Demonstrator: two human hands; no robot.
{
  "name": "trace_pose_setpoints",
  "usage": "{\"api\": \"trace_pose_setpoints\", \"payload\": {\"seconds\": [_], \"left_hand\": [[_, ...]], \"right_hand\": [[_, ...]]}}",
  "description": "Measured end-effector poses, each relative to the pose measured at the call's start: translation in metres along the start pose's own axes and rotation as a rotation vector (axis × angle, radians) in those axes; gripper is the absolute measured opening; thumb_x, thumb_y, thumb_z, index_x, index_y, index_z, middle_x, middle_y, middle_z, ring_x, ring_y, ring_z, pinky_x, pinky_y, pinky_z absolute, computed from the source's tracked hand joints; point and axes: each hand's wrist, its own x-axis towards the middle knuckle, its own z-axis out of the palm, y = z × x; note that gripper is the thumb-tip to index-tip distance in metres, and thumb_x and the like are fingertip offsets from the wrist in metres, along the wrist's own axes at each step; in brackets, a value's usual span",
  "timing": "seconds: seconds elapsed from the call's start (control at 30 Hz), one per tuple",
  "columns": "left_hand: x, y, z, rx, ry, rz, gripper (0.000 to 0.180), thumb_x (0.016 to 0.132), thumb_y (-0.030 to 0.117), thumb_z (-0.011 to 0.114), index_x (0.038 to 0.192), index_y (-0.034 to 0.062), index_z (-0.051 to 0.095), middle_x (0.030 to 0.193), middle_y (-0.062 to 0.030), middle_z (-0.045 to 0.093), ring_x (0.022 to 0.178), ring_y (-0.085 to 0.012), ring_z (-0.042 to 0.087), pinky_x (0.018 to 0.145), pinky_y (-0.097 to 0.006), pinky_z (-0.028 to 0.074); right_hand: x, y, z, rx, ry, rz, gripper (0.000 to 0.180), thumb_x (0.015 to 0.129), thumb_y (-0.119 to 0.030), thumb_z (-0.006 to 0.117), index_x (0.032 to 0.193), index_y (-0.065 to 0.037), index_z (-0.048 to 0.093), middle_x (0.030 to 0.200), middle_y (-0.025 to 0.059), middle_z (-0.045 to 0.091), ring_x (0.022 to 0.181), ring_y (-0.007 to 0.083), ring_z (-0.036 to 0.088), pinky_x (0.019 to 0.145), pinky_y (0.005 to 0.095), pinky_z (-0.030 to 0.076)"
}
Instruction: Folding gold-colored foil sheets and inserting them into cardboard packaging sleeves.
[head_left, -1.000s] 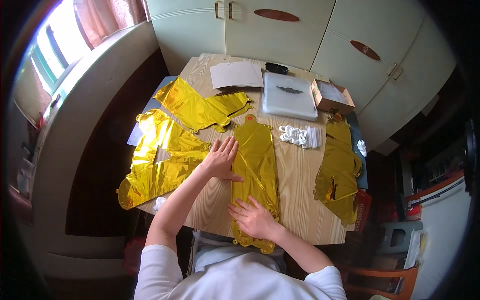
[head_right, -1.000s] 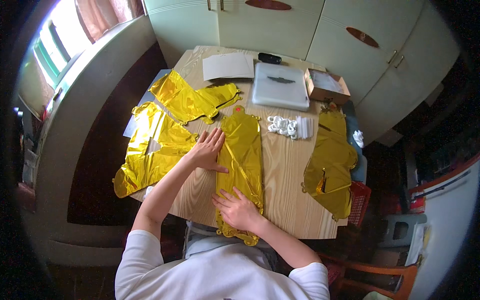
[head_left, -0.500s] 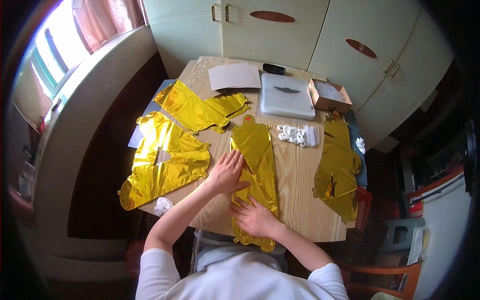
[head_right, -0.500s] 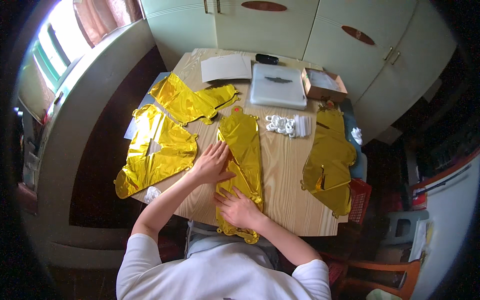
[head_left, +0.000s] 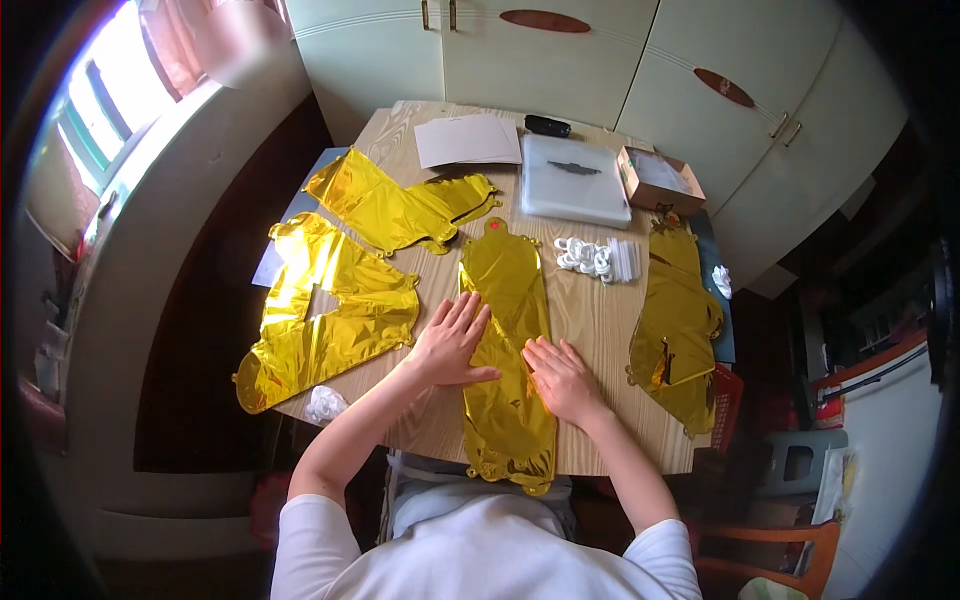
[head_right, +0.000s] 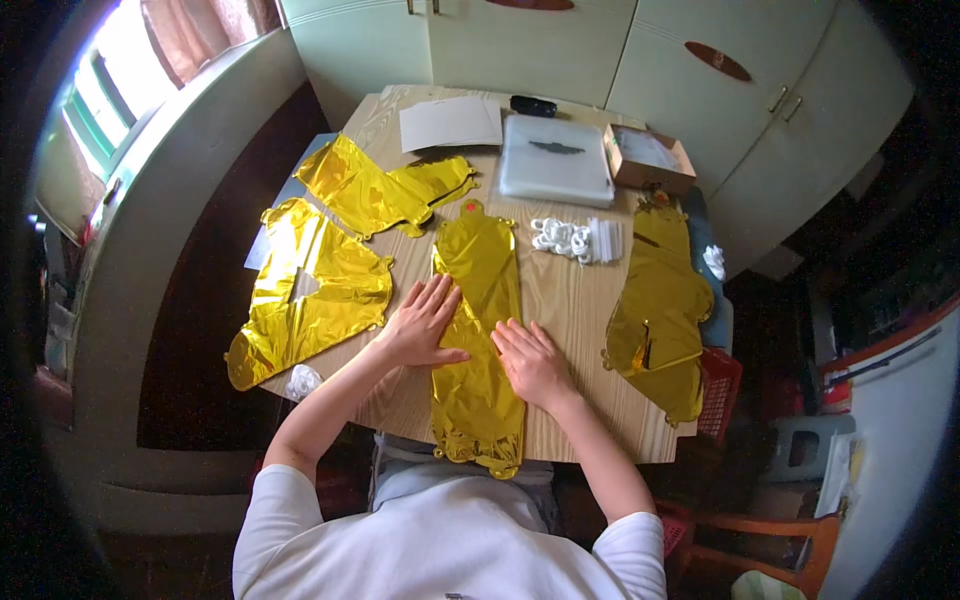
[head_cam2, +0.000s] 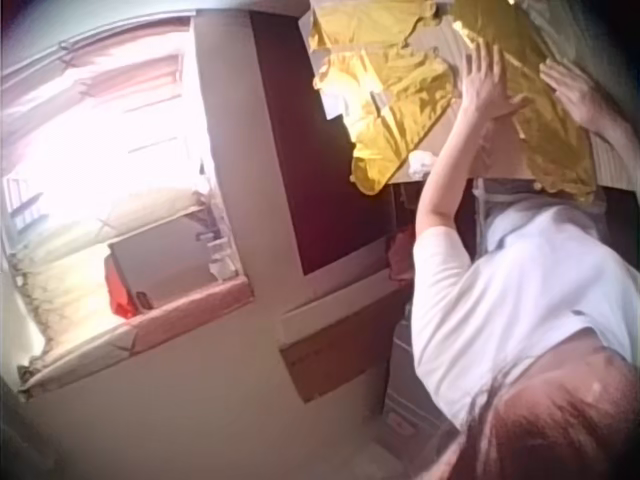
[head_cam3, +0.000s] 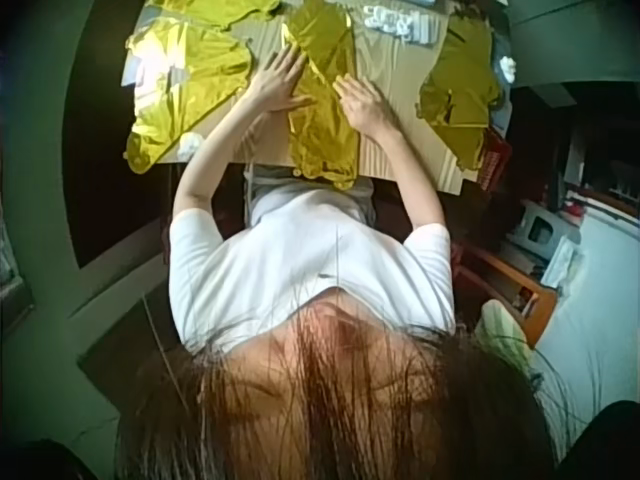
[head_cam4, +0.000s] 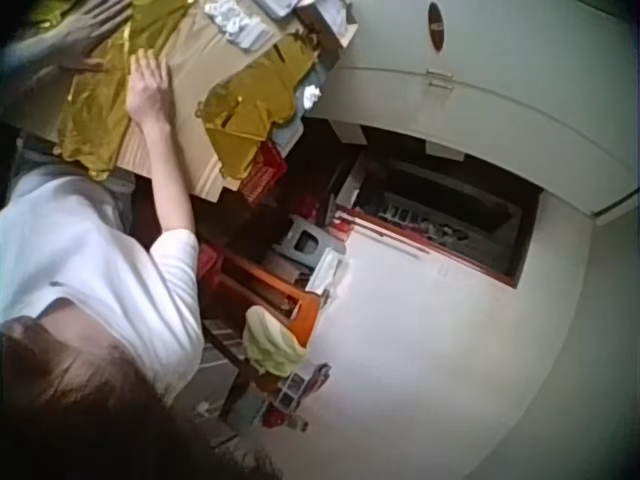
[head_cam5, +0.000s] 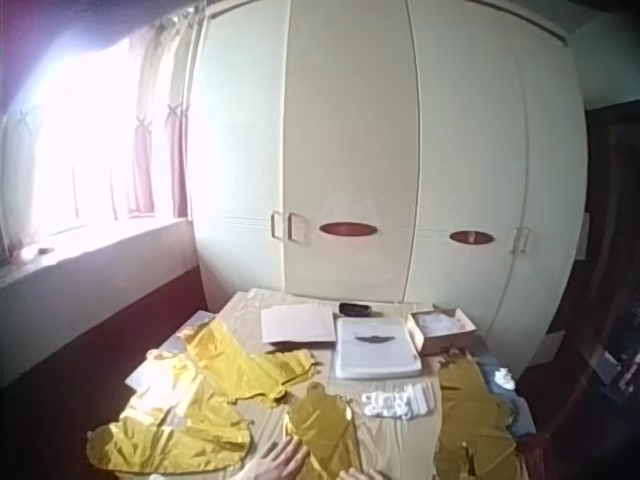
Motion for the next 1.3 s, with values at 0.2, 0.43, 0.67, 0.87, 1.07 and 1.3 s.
{"api": "trace_pose_setpoints", "payload": {"seconds": [0.2,0.43,0.67,0.87,1.07,1.3], "left_hand": [[-0.001,-0.002,0.000,0.018,-0.025,0.020,0.119,0.072,0.085,0.049,0.149,-0.0018,0.025,0.154,-0.0283,0.023,0.145,-0.0416,0.019,0.117,-0.053,0.016],[0.000,-0.003,-0.001,0.039,-0.050,0.027,0.120,0.071,0.087,0.049,0.150,-0.0001,0.024,0.155,-0.0284,0.021,0.145,-0.0438,0.018,0.117,-0.055,0.016],[0.001,-0.004,-0.001,0.049,-0.064,0.039,0.122,0.070,0.088,0.048,0.150,-0.0002,0.023,0.155,-0.0288,0.021,0.145,-0.0440,0.017,0.117,-0.055,0.015],[0.000,-0.005,-0.003,0.042,-0.085,0.053,0.124,0.068,0.088,0.050,0.151,0.0003,0.022,0.155,-0.0284,0.019,0.146,-0.0439,0.014,0.116,-0.057,0.013],[-0.006,-0.008,-0.014,0.007,-0.127,0.166,0.134,0.056,0.084,0.064,0.152,0.0025,0.019,0.157,-0.0243,0.018,0.146,-0.0435,0.012,0.116,-0.059,0.011],[-0.007,-0.005,-0.024,0.000,-0.183,0.215,0.142,0.045,0.079,0.074,0.153,0.0045,0.018,0.158,-0.0220,0.017,0.146,-0.0437,0.011,0.115,-0.063,0.011]], "right_hand": [[0.000,-0.002,-0.001,0.009,-0.023,0.017,0.040,0.093,-0.016,0.053,0.131,-0.004,0.057,0.139,0.0104,0.054,0.133,0.0259,0.046,0.114,0.0471,0.029],[0.001,-0.002,-0.003,0.019,-0.035,0.022,0.041,0.092,-0.016,0.053,0.132,-0.004,0.057,0.140,0.0103,0.054,0.134,0.0260,0.046,0.114,0.0479,0.029],[0.000,0.001,0.001,-0.020,-0.031,0.005,0.049,0.092,-0.033,0.058,0.132,-0.004,0.056,0.140,0.0101,0.053,0.134,0.0256,0.045,0.115,0.0481,0.028],[0.000,-0.001,-0.002,-0.051,-0.052,0.004,0.072,0.085,-0.059,0.061,0.133,-0.005,0.055,0.141,0.0088,0.052,0.135,0.0233,0.044,0.116,0.0484,0.026],[0.000,-0.001,-0.001,-0.080,-0.061,0.002,0.074,0.085,-0.060,0.060,0.135,-0.006,0.054,0.142,0.0081,0.052,0.136,0.0226,0.043,0.116,0.0488,0.025],[-0.001,0.001,0.003,-0.071,-0.027,-0.016,0.074,0.083,-0.059,0.064,0.133,-0.005,0.055,0.141,0.0100,0.053,0.134,0.0255,0.045,0.114,0.0524,0.028]]}}
